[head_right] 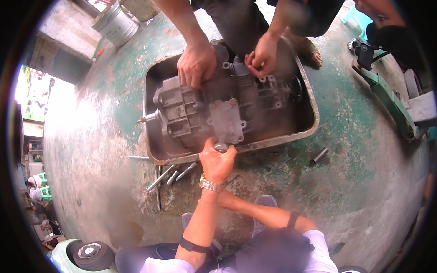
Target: The person uses a ratchet wrench to loosen and remove bolts from a metal cover on a disassembled engine block. Another person assists by holding the engine and handing over parts. The cover is removed and set aside.
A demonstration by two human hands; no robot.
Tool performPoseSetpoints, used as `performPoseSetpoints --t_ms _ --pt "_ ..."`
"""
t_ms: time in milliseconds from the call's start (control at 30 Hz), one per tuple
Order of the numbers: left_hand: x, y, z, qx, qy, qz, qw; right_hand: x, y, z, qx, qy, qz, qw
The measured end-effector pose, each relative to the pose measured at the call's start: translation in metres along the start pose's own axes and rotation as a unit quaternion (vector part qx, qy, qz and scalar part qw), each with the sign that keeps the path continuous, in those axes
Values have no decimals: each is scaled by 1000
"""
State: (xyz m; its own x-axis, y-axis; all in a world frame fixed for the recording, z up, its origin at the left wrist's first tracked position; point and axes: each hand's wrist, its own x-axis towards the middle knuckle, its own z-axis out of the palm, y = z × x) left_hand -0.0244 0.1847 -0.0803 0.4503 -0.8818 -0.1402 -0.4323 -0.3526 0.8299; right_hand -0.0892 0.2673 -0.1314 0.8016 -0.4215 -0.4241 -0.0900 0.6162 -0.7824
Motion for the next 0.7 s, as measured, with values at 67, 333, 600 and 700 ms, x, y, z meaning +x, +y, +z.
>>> performPoseSetpoints --t_ms 67,333,600,700 --pt "0 -3 3 0 38 42 998 1 7 -1 26 2 -16 1000" --pt "0 -8 5 8 41 39 998 10 42 0 42 31 -10 999" --pt "-1 -6 4 7 37 27 999 10 45 -2 9 43 -46 998" --pt "-1 -4 4 13 40 28 999 11 48 -2 30 47 -45 997"
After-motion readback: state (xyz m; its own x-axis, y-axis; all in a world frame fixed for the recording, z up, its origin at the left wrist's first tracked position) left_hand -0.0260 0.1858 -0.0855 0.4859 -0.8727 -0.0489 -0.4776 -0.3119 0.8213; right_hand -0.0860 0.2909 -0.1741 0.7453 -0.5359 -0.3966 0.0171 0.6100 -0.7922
